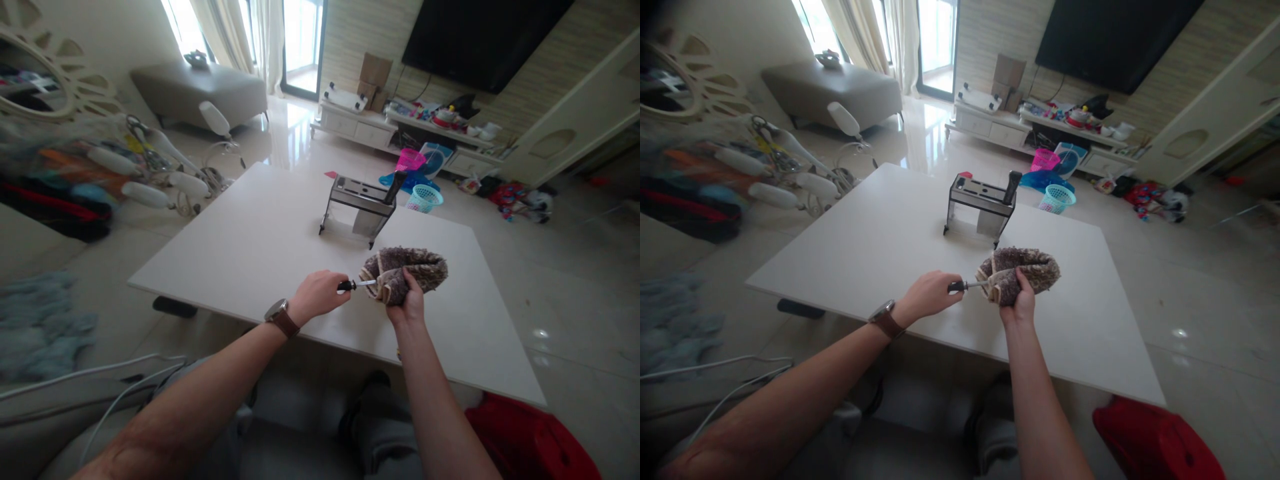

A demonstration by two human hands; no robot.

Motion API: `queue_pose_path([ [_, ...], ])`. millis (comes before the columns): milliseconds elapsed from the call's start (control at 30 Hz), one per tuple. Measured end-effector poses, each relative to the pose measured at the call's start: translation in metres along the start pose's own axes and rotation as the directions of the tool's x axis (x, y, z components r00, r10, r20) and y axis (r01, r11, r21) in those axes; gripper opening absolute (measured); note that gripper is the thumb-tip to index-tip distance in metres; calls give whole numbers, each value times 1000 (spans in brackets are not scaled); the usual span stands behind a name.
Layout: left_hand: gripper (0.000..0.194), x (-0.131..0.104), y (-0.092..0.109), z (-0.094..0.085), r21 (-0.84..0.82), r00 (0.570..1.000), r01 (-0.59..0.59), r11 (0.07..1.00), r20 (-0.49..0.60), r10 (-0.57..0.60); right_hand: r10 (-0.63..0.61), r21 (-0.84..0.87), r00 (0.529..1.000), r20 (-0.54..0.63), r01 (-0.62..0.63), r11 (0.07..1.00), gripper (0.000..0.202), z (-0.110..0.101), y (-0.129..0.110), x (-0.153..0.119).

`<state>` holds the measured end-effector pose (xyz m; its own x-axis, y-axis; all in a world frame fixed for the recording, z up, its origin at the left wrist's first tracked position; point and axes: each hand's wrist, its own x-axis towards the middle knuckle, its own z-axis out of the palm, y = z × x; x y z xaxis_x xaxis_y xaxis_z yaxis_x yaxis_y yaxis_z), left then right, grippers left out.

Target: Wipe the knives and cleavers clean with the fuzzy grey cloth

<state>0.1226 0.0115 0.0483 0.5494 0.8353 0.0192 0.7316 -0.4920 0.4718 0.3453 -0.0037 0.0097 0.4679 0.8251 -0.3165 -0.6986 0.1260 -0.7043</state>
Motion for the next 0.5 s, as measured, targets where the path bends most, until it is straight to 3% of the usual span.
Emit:
queue_pose_path([
  [100,21,0,1,-1,13,1000,-2,1000,-4,2,32,23,996,-86,-30,999,13,2,0,-1],
  [500,21,0,2,-1,1,1000,-5,1000,12,5,44,30,990,-133,-40,999,13,7,-3,-4],
])
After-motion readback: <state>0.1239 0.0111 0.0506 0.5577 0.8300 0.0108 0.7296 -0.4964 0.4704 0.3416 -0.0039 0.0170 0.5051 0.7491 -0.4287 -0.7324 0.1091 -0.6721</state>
